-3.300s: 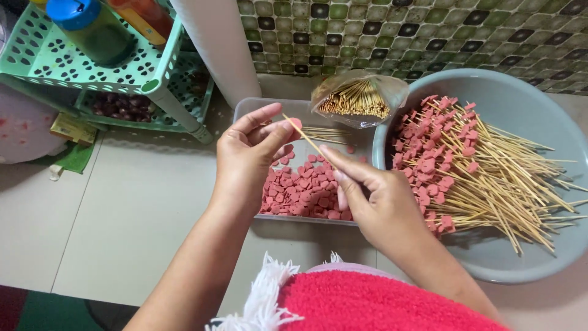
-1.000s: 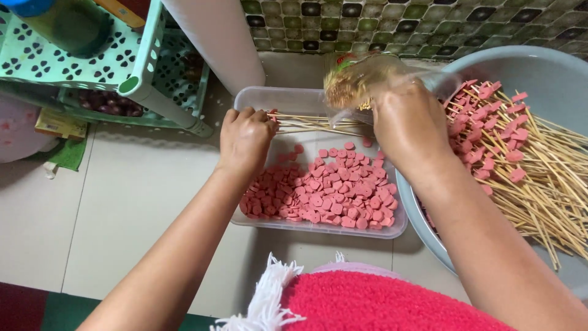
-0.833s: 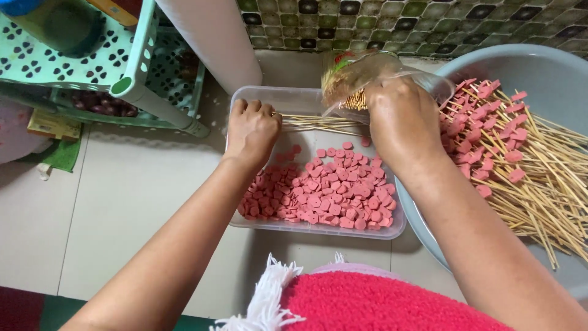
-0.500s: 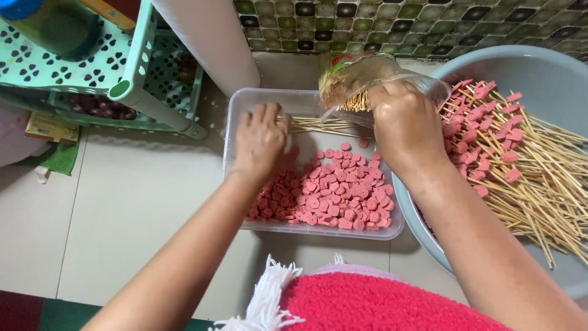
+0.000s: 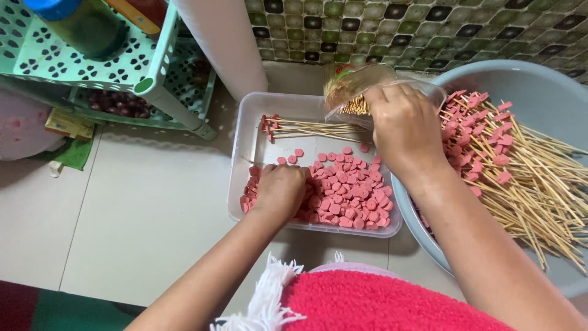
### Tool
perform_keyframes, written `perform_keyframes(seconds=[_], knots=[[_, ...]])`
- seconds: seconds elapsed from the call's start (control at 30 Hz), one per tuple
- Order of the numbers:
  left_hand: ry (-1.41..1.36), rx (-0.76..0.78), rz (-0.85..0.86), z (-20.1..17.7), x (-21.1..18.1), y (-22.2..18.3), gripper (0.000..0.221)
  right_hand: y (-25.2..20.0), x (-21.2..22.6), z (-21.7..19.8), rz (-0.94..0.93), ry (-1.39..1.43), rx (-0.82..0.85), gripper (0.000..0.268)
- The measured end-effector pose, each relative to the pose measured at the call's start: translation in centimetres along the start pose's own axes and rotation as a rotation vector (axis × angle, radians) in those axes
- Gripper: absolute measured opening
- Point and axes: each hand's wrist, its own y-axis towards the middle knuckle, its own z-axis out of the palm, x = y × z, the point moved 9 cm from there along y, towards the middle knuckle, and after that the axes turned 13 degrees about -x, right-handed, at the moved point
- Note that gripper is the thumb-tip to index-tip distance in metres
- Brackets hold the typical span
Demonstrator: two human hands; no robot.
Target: The person is skewering small pieces of pink food onto wooden sticks, preparing them for cooking or sale.
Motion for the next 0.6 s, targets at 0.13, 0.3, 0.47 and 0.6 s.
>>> perform_keyframes(seconds=[0.13,0.3,0.47,0.6], knots=[[-0.093,0.026,-0.077,-2.2,0.0,0.4,0.016,0.9,-1.3,-6.2,0.237,0.222,-0.169,0.008],[-0.249,0.005,-0.227,-5.0,0.1,0.3,0.026,1.9,-2.8,-16.1,0.552,0.737,-0.393,0.004],[-1.232,0.001,-0.929,-8.2,0.2,-2.3,0.038,-3.1,-5.2,-18.8,0.928,0.988,-0.603,0.002],[-1.629,-0.102,-1.214,-7.5,-0.9,-3.6,0.035,-5.7,-3.9,-18.0,1.228,1.091,-0.588,0.009]])
